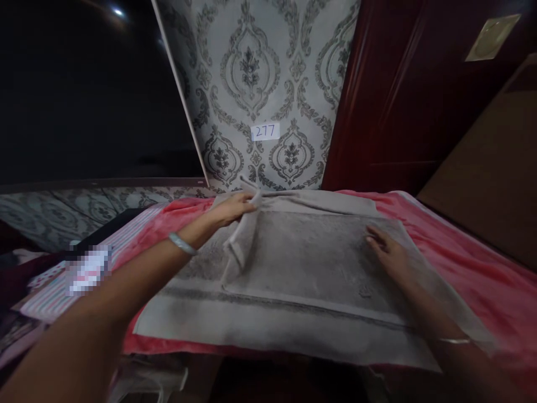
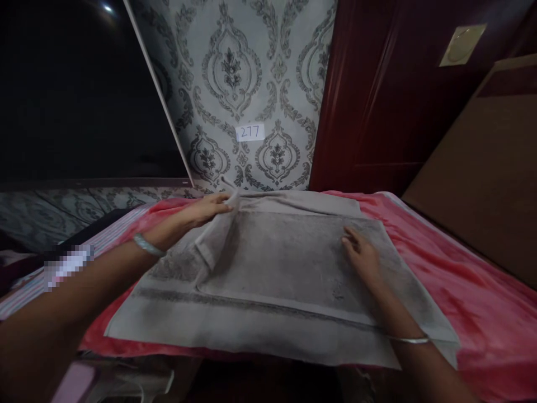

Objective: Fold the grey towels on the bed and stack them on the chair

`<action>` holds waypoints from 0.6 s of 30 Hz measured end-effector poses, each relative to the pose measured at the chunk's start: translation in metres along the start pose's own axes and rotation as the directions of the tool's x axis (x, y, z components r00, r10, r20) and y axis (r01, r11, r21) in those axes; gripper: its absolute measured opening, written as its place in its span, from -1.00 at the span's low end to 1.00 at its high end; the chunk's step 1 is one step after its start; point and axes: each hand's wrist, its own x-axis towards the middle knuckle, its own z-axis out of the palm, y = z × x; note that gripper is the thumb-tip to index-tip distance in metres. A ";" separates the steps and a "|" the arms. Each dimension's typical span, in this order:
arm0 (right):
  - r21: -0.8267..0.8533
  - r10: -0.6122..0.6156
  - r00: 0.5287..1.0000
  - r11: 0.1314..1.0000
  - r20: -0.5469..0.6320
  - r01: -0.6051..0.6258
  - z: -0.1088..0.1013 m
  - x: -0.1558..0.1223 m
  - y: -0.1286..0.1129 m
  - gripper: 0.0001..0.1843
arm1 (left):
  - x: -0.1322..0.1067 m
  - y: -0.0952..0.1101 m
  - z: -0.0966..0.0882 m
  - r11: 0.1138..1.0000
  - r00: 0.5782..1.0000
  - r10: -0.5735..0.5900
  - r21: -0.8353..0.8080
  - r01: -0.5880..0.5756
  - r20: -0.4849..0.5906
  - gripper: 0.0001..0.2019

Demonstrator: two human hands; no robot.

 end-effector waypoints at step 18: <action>0.603 0.063 0.835 0.663 0.546 -0.444 0.107 -0.014 -0.038 -0.65 | 0.005 -0.071 0.093 0.988 0.985 -0.055 -0.150 0.031 -0.162 -0.58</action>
